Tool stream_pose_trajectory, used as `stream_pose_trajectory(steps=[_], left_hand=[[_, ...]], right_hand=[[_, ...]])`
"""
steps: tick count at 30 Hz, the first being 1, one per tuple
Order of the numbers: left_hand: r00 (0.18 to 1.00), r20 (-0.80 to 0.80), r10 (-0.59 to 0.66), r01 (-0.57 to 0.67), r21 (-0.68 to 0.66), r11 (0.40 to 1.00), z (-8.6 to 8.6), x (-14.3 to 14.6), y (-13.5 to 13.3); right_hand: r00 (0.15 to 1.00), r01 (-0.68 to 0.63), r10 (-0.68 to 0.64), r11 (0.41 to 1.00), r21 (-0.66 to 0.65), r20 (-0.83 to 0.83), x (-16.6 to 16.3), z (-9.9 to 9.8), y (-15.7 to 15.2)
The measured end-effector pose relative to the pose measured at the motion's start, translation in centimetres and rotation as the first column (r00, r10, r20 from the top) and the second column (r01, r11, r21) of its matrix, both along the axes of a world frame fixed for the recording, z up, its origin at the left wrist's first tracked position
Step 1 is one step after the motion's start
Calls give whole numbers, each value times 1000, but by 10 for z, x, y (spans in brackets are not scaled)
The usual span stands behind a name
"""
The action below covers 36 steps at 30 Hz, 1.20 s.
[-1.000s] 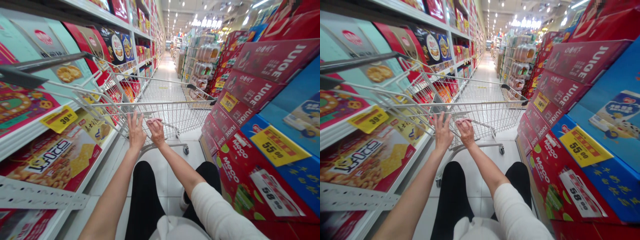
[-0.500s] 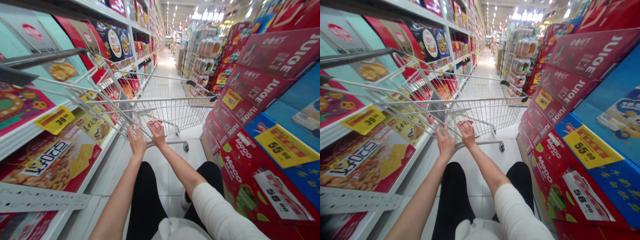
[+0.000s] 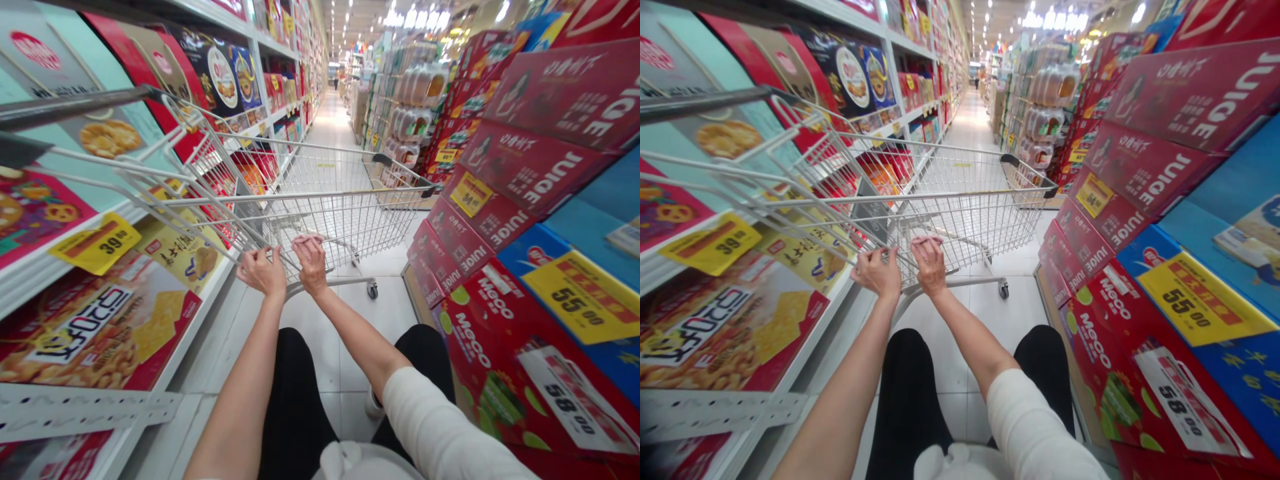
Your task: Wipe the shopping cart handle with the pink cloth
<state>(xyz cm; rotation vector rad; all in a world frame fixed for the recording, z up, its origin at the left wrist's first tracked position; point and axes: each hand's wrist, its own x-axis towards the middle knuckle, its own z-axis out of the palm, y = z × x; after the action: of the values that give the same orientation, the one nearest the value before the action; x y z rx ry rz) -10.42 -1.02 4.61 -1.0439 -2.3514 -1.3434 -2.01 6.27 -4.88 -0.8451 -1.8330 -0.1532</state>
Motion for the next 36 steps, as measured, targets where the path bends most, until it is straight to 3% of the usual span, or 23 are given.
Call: stream_pose_trajectory(steps=[4, 10, 16, 18, 25, 32, 36], left_hand=[[995, 73, 66, -66, 5, 998, 2, 6, 7], [998, 9, 70, -70, 70, 995, -8, 7, 10], [995, 5, 99, -99, 50, 994, -8, 12, 8], [996, 12, 89, -90, 34, 995, -6, 13, 5], [996, 23, 80, -81, 18, 997, -6, 12, 0], [998, 26, 60, -61, 43, 997, -8, 15, -3], [999, 31, 30, -30, 27, 999, -8, 17, -9]], right_hand=[[999, 1, 0, 999, -45, 35, -5, -3, 5], [994, -23, 31, 997, -79, 102, 10, -29, -5], [997, -22, 21, 1000, 5, 77, -2, 6, 10], [995, -50, 48, 998, 28, 91, -6, 7, 14], [990, -100, 97, 995, 30, 104, 26, -50, -10], [991, -79, 81, 997, -29, 103, 16, -42, 0], [984, -114, 124, 990, -79, 129, 22, -72, -6]])
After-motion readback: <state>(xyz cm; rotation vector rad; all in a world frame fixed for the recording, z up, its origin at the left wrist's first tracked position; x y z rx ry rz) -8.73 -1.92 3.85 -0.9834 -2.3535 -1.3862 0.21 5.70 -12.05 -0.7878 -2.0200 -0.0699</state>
